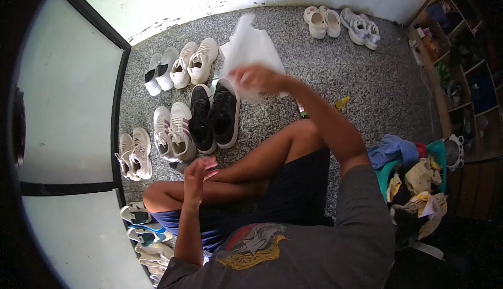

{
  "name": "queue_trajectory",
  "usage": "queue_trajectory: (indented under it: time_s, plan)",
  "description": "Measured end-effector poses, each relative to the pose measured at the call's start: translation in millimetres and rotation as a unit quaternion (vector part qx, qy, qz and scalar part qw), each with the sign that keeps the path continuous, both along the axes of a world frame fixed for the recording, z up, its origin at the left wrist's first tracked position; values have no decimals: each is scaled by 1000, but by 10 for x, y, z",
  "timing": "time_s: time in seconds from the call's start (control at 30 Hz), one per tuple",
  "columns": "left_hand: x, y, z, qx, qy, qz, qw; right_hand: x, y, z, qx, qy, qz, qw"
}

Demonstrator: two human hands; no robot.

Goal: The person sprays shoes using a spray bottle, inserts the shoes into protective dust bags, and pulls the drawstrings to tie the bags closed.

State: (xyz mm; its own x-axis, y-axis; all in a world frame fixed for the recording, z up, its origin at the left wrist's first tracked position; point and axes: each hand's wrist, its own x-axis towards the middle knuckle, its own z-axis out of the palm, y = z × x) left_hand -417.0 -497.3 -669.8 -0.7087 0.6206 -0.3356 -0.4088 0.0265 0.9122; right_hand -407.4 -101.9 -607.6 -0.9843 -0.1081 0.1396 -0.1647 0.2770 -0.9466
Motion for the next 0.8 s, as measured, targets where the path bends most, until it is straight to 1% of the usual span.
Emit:
queue_trajectory:
  time_s: [0.03, 0.07, 0.13, 0.17, 0.2, 0.27, 0.3, 0.33, 0.37, 0.4, 0.43, 0.47, 0.5, 0.53, 0.6, 0.63, 0.7, 0.73, 0.8]
  plan:
    - [9, 105, 191, 9, -4, 4, 1000, 27, -382, -37, 41, -1, 107, 993]
    - [43, 203, 451, 131, -133, 23, 982, 140, -776, 31, 45, -27, 171, 984]
    - [74, 229, 456, 257, -256, 42, 931, 365, -1564, 173, 54, -83, 297, 950]
    - [91, 176, 226, 186, -167, 62, 966, 405, -1771, 361, 116, -157, 348, 917]
    - [115, 80, 94, 107, -76, 82, 988, 364, -1782, 319, 117, -156, 352, 916]
    - [210, -212, 76, 82, -57, 89, 991, 257, -1714, 38, 0, -132, 341, 931]
    - [248, -419, 49, 46, -52, 69, 995, 82, -1527, -157, -12, -53, 232, 971]
    - [277, -590, 29, 11, -46, 48, 998, -183, -1263, -230, 118, 8, 141, 983]
    - [321, -731, 117, -8, -72, 43, 996, -388, -1022, -368, 46, -74, 17, 996]
    - [335, -888, 108, -6, -91, 21, 996, -666, -678, -824, 63, -7, -113, 992]
    - [339, -1026, 83, -10, -101, 1, 995, -812, -349, -1006, 218, 52, -204, 953]
    - [340, -1130, 55, -13, -109, -21, 994, -941, -51, -1383, 323, 4, -274, 906]
    - [374, -1163, 52, -11, -107, -22, 994, -1014, 127, -1700, 362, -69, -303, 879]
    - [384, -1139, 63, -4, -122, -2, 992, -1042, 141, -1784, 364, -63, -306, 877]
    - [294, -1109, 33, 8, -134, 21, 991, -1060, 40, -1928, 407, -228, -313, 828]
    - [274, -1109, 0, -3, -134, 22, 991, -1113, 43, -2036, 430, -253, -291, 817]
    - [250, -1050, -82, -23, -132, 16, 991, -1195, 119, -2158, 459, -232, -296, 805]
    - [245, -1004, -33, -8, -158, 27, 987, -1135, 170, -2163, 479, -219, -304, 794]
    - [208, -981, -3, 16, -204, 8, 979, -1104, 488, -2166, 498, -244, -289, 780]
